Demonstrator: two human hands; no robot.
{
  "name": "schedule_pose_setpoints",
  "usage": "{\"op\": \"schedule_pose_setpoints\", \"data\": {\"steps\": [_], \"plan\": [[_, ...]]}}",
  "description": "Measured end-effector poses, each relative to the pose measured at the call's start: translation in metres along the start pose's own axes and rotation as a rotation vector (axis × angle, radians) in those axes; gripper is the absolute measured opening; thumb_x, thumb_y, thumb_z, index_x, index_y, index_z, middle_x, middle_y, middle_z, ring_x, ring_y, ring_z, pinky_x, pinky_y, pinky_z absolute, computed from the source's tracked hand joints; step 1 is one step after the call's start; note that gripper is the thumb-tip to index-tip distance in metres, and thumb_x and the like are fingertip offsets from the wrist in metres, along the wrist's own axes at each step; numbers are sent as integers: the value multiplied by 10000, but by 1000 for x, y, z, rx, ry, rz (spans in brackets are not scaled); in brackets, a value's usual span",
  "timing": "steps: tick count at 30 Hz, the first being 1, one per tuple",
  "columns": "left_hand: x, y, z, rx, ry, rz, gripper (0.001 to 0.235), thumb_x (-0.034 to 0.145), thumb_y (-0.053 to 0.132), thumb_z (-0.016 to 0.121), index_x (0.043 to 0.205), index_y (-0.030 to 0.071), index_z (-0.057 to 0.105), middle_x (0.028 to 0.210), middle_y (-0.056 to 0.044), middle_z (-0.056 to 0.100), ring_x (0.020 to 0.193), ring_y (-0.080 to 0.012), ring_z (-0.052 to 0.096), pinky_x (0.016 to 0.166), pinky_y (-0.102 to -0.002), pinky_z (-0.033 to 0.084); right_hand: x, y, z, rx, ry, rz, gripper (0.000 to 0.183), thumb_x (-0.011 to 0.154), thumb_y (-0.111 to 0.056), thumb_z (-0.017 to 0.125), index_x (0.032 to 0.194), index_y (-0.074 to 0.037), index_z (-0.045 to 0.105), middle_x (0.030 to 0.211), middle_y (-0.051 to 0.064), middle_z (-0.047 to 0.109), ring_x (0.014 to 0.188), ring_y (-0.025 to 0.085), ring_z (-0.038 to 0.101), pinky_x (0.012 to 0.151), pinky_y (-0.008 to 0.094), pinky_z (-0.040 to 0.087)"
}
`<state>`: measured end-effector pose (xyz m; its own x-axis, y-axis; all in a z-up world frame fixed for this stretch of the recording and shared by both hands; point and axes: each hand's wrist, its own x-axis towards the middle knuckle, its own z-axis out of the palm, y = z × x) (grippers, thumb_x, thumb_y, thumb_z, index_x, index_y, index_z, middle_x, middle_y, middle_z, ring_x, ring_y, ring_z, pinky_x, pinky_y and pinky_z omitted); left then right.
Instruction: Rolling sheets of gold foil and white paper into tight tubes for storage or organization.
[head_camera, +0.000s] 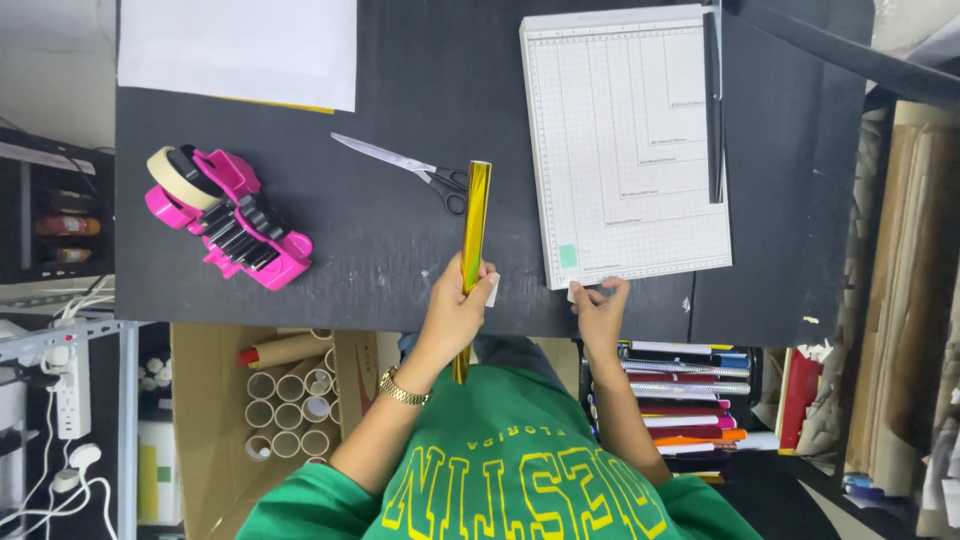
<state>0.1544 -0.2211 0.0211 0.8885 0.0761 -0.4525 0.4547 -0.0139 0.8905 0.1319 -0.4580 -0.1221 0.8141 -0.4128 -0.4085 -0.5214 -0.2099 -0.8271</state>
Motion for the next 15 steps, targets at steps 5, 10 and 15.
{"op": "schedule_pose_setpoints", "data": {"steps": [5, 10, 15], "plan": [[-1, 9, -3, -11, -26, 23, 133, 982, 122, 641, 914, 78, 535, 965, -129, 724, 593, -151, 545, 450, -281, 520, -22, -47, 1, -315, 172, -173, 434, 955, -204, 765, 1164, -140, 390, 711, 62, 658, 677, 263, 667, 670, 410, 494], [-8, 21, -3, -72, -42, 28, 111, 991, 103, 614, 927, 96, 524, 966, -95, 701, 591, -112, 537, 458, -236, 506, -62, -112, 31, 19, -395, -305, 132, 959, -220, 706, 1041, -159, 789, 732, 56, 733, 758, 162, 695, 779, 336, 577], [-3, 20, -16, -68, -18, 30, 119, 986, 118, 624, 931, 91, 522, 955, -99, 718, 556, -102, 521, 428, -241, 496, -86, -132, 51, 56, -375, -327, 51, 887, -80, 787, 933, -102, 793, 700, 52, 739, 722, 122, 671, 728, 315, 553]]}}
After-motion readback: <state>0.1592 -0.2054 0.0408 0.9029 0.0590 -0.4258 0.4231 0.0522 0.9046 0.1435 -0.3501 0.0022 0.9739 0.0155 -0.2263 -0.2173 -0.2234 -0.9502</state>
